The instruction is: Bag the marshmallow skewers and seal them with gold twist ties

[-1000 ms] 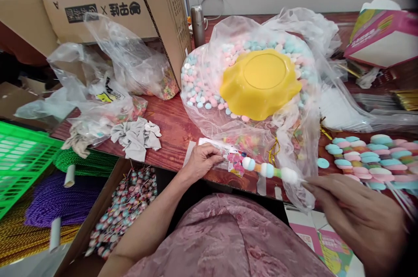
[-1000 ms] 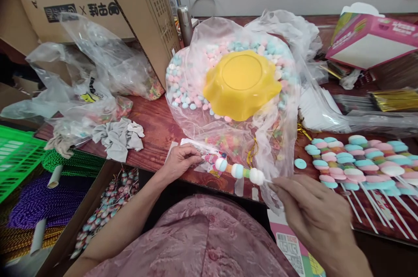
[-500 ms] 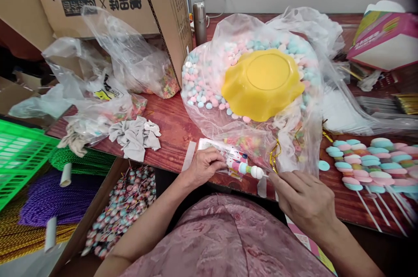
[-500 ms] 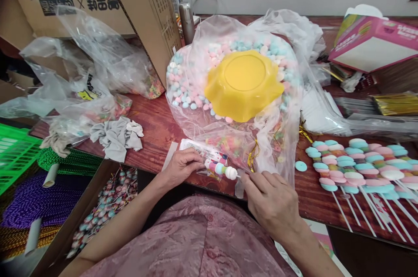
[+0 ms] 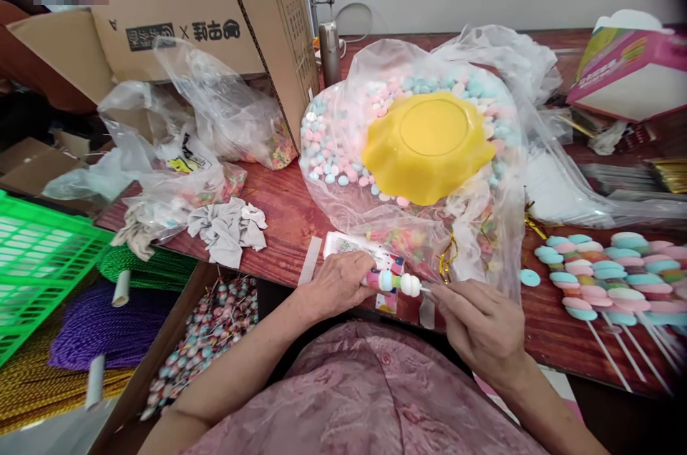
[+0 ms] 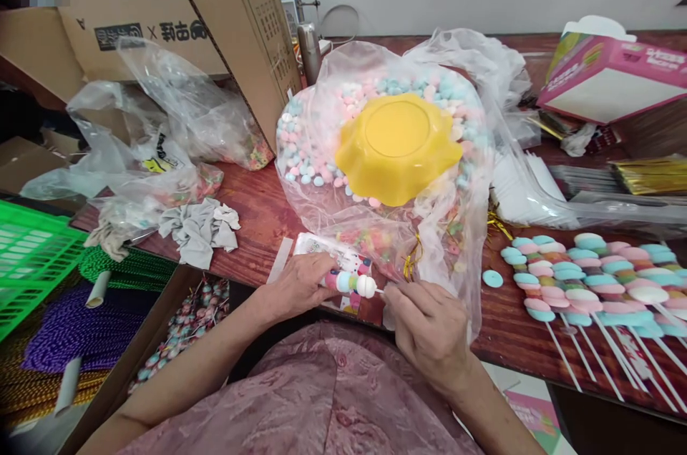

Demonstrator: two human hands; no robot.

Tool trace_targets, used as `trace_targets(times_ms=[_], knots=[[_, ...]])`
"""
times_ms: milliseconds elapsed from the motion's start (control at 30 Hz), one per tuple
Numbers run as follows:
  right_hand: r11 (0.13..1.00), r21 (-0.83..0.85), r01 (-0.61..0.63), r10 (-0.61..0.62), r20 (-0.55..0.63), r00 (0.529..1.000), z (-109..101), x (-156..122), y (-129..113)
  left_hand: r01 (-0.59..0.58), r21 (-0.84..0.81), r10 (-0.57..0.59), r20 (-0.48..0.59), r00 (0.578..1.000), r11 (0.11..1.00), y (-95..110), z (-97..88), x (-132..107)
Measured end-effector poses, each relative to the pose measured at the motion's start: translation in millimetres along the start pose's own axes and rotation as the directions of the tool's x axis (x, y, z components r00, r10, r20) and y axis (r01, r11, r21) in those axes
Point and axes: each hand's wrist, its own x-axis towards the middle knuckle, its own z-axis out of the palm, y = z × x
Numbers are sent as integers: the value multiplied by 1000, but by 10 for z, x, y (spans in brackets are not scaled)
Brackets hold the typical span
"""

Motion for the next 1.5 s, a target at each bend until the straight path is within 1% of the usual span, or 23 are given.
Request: trace_targets(times_ms=[67, 133, 267, 333, 400, 467, 500, 567, 600, 633, 667, 800, 867, 967, 1067, 1133, 1200, 1267, 1300, 1333, 1367, 1433, 1500], knots=[[997, -51, 55, -54, 16, 998, 6, 22, -35, 38, 40, -40, 39, 998, 998, 49, 15, 10], [994, -70, 82, -81, 26, 996, -1, 50, -46, 68, 38, -70, 64, 995, 997, 105, 5, 19], [999, -18, 42, -41, 28, 999, -33, 71, 25, 124, -42, -120, 91, 989, 991, 225, -48, 24], [1000, -8, 29, -29, -2, 1000, -53, 59, 73, 178, -64, -169, 126, 978, 982, 287, -70, 22], [997, -31, 74, -75, -28, 997, -77, 49, 106, 237, -120, -212, 189, 959, 964, 341, -84, 25], [985, -38, 169, -171, -27, 985, -110, 51, 124, 289, -263, -217, 271, 938, 921, 378, -99, 40], [975, -28, 222, -223, -14, 975, -128, 55, 132, 313, -359, -205, 308, 929, 879, 388, -110, 53], [952, 1, 305, -305, 43, 952, -162, 66, 154, 355, -534, -162, 374, 913, 767, 393, -141, 89], [945, 10, 327, -327, 79, 942, -175, 69, 170, 367, -588, -137, 399, 907, 721, 390, -160, 109], [941, 14, 337, -336, 121, 934, -183, 71, 188, 375, -608, -121, 416, 901, 700, 387, -181, 128], [941, 13, 338, -335, 162, 928, -187, 73, 206, 376, -595, -117, 428, 896, 711, 385, -201, 145], [955, 25, 296, -292, 270, 918, -161, 84, 223, 322, -356, -163, 411, 897, 878, 436, -248, 190], [965, 38, 259, -258, 302, 918, -131, 97, 171, 287, -276, -156, 415, 896, 917, 496, -247, 207], [974, 64, 219, -228, 326, 917, -49, 105, 19, 266, -230, -143, 441, 886, 936, 590, -223, 244], [980, 63, 186, -197, 337, 921, 97, 95, -145, 257, -240, -127, 451, 883, 936, 647, -182, 288], [986, 79, 144, -161, 295, 942, 207, 95, -197, 262, -259, -129, 435, 891, 930, 649, -165, 308], [985, 127, 113, -141, 242, 960, 286, 118, -178, 269, -320, -134, 387, 912, 909, 619, -183, 312], [976, 190, 107, -148, 218, 965, 301, 169, -96, 267, -467, -113, 330, 937, 843, 558, -248, 298], [969, 224, 103, -152, 213, 965, 281, 203, -40, 274, -562, -105, 314, 943, 780, 519, -292, 285], [961, 261, 92, -146, 199, 969, 244, 241, 18, 295, -653, -99, 320, 942, 697, 477, -338, 269], [948, 311, 73, -133, 179, 975, 196, 279, 75, 331, -727, -101, 342, 934, 602, 436, -379, 252], [906, 423, 16, -85, 146, 986, 90, 348, 163, 410, -809, -136, 390, 910, 422, 373, -419, 216], [851, 520, -70, -24, 172, 985, 14, 388, 196, 436, -847, -201, 390, 899, 305, 354, -384, 188]])
